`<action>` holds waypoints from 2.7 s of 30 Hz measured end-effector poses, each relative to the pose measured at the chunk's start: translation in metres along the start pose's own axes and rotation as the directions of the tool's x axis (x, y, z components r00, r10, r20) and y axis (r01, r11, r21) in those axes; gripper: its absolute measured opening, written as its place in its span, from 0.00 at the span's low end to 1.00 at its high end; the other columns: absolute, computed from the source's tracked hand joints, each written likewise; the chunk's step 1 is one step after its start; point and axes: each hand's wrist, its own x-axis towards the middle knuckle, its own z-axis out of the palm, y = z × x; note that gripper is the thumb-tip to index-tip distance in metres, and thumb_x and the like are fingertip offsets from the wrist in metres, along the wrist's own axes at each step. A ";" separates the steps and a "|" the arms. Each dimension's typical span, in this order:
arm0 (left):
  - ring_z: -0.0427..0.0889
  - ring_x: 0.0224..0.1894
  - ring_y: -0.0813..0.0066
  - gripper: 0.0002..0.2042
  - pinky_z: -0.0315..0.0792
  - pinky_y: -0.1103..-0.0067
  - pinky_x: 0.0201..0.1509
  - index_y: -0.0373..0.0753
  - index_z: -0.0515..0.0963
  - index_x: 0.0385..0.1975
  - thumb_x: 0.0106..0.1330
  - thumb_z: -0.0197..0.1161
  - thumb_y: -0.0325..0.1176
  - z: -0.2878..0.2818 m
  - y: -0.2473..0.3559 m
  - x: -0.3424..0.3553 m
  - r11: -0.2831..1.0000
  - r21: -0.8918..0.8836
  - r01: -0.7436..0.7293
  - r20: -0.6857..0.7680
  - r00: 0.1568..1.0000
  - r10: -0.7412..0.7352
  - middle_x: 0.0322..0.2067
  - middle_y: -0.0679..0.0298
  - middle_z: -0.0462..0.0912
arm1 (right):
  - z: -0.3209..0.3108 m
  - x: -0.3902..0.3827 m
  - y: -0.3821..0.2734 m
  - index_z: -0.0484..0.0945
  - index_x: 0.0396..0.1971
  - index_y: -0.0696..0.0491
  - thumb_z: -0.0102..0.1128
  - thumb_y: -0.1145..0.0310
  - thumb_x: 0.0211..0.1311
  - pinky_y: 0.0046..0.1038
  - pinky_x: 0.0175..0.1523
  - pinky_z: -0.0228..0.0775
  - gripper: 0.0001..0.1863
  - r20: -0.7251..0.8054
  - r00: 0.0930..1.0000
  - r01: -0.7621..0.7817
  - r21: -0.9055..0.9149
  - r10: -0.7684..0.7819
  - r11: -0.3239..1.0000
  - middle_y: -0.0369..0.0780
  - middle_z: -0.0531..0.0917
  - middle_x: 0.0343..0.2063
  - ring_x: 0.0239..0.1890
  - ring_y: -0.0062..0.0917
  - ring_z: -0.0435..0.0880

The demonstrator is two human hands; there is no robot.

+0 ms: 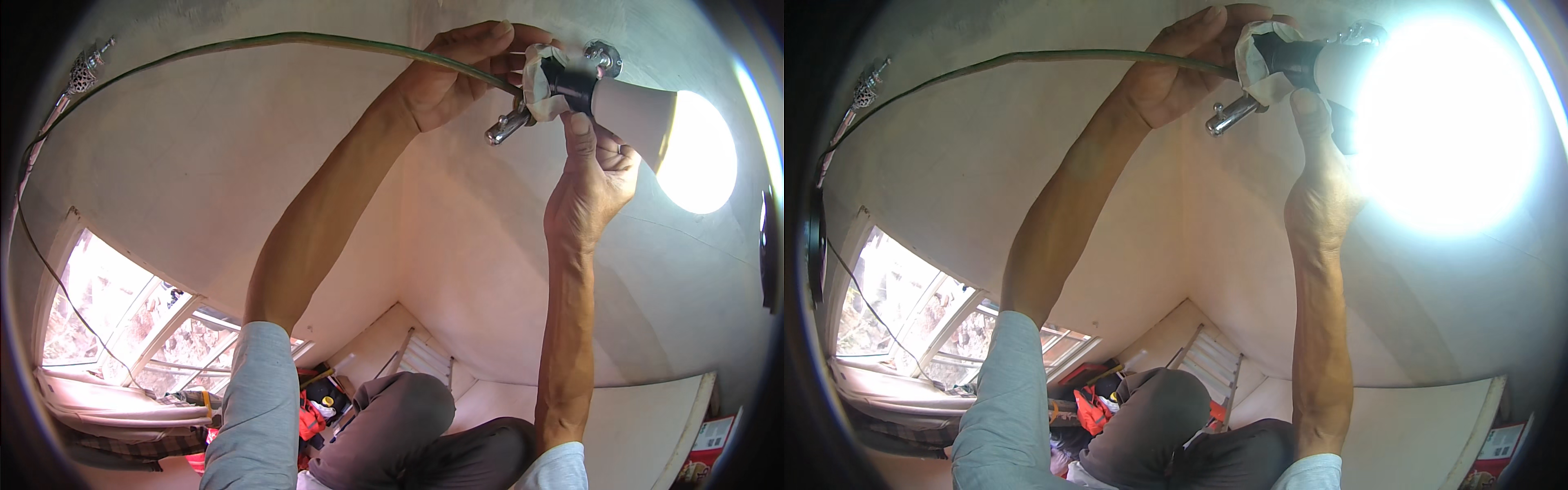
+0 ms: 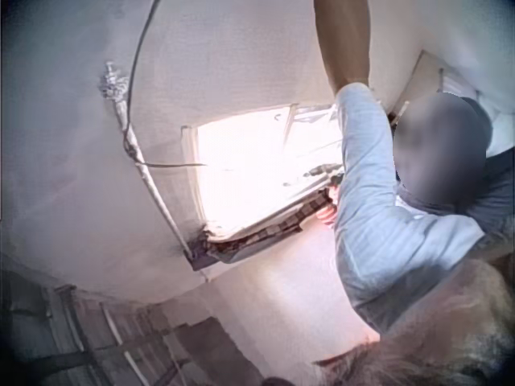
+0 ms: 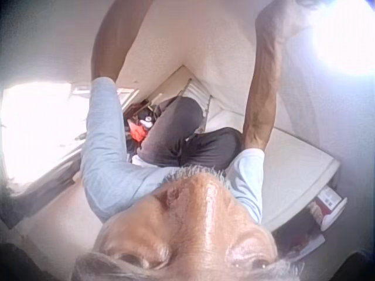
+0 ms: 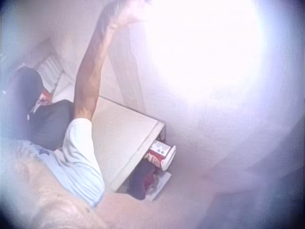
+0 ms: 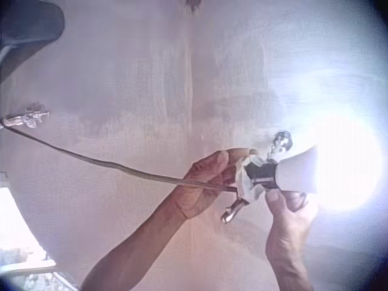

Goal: The person paints a ceiling using a brush and a bucket of yellow paint. They dip the brush into the bucket and apply paint to the ceiling surface in broad strokes. The person also adjusts the light fixture on the ceiling during the process.

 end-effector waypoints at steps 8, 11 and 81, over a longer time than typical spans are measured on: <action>0.80 0.47 0.69 0.24 0.73 0.71 0.51 0.34 0.77 0.51 0.69 0.54 0.51 0.003 -0.001 0.003 1.000 0.005 0.012 -0.002 1.000 -0.012 0.49 0.59 0.81 | 0.008 -0.005 -0.003 0.66 0.48 0.60 0.66 0.79 0.58 0.30 0.60 0.67 0.21 -0.027 0.998 -0.048 0.116 0.051 0.992 0.43 0.82 0.42 0.46 0.23 0.81; 0.79 0.47 0.69 0.24 0.73 0.71 0.51 0.34 0.77 0.51 0.70 0.53 0.51 0.002 -0.002 0.005 1.000 0.005 0.015 -0.009 1.000 -0.015 0.49 0.59 0.81 | 0.007 -0.005 -0.004 0.66 0.48 0.60 0.67 0.79 0.57 0.30 0.61 0.65 0.22 -0.017 0.996 -0.086 0.111 0.089 0.990 0.44 0.82 0.42 0.47 0.22 0.81; 0.81 0.41 0.75 0.20 0.68 0.79 0.43 0.39 0.78 0.43 0.72 0.48 0.49 0.012 -0.071 -0.188 0.754 -0.304 0.582 -0.834 0.220 -0.506 0.38 0.64 0.84 | -0.146 -0.073 -0.041 0.70 0.52 0.64 0.47 0.63 0.72 0.27 0.39 0.76 0.20 -0.213 0.716 -0.681 -0.425 0.665 0.596 0.45 0.80 0.42 0.38 0.28 0.82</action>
